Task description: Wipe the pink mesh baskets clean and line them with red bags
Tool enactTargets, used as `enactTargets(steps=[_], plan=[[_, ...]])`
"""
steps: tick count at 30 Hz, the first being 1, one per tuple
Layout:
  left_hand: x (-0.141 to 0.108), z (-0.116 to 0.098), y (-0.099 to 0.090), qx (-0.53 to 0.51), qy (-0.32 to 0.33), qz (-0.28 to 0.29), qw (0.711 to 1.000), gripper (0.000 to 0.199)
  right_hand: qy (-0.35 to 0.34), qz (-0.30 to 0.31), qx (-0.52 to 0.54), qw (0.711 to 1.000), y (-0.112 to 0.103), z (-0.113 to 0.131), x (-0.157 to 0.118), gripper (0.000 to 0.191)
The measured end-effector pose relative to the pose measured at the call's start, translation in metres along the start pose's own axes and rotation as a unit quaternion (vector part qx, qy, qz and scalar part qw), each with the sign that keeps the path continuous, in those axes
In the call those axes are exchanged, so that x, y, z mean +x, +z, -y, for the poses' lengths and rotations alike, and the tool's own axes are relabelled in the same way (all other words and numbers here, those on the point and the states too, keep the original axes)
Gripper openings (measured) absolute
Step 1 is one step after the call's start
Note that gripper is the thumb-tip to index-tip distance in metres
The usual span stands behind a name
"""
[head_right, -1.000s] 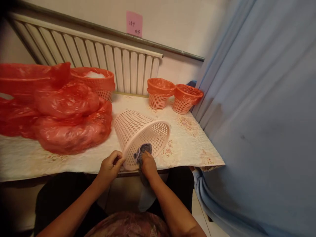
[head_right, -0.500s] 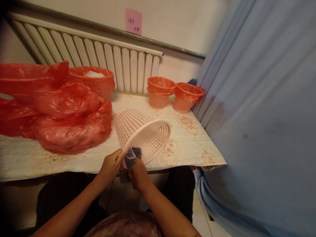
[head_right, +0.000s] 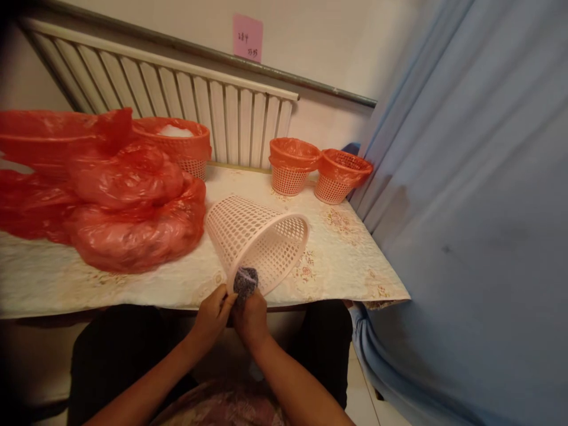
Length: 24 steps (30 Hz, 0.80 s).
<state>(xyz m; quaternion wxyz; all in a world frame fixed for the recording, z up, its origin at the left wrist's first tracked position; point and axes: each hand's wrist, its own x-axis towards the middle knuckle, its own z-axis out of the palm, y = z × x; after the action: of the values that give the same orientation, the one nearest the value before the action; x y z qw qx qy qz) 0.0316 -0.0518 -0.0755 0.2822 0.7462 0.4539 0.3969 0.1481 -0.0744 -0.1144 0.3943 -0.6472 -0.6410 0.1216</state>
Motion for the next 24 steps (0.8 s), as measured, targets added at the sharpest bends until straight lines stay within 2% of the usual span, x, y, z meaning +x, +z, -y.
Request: enactTargets(steps=[3, 8, 11, 13, 17, 20, 22, 24], plan=[[0.006, -0.003, -0.006, 0.002, 0.005, 0.002, 1.000, 0.027, 0.006, -0.001, 0.033, 0.999, 0.004, 0.003, -0.001, 0.028], [0.030, -0.018, -0.031, -0.020, 0.004, 0.036, 0.999, 0.027, -0.090, -0.010, -0.009, 0.996, 0.008, -0.035, -0.002, 0.039], [0.036, -0.023, -0.035, -0.022, 0.011, 0.024, 0.999, 0.027, -0.098, -0.019, -0.027, 0.995, 0.004, -0.048, -0.002, 0.039], [0.032, -0.022, -0.030, -0.036, 0.009, 0.016, 0.999, 0.025, -0.068, -0.027, -0.025, 0.997, -0.001, -0.041, -0.003, 0.035], [0.009, -0.013, -0.012, -0.020, 0.015, 0.025, 0.999, 0.023, -0.017, -0.028, 0.025, 0.999, -0.009, -0.002, -0.008, 0.031], [-0.004, -0.010, -0.007, 0.013, 0.028, 0.009, 0.999, 0.025, -0.001, -0.027, 0.059, 0.998, -0.008, 0.019, -0.011, 0.027], [-0.003, -0.010, -0.011, 0.016, 0.027, 0.003, 0.999, 0.026, -0.026, -0.029, 0.056, 0.998, -0.004, 0.018, -0.011, 0.026], [0.005, -0.011, -0.021, 0.011, 0.027, 0.010, 1.000, 0.028, -0.078, -0.037, 0.036, 0.996, 0.001, 0.004, -0.010, 0.030]])
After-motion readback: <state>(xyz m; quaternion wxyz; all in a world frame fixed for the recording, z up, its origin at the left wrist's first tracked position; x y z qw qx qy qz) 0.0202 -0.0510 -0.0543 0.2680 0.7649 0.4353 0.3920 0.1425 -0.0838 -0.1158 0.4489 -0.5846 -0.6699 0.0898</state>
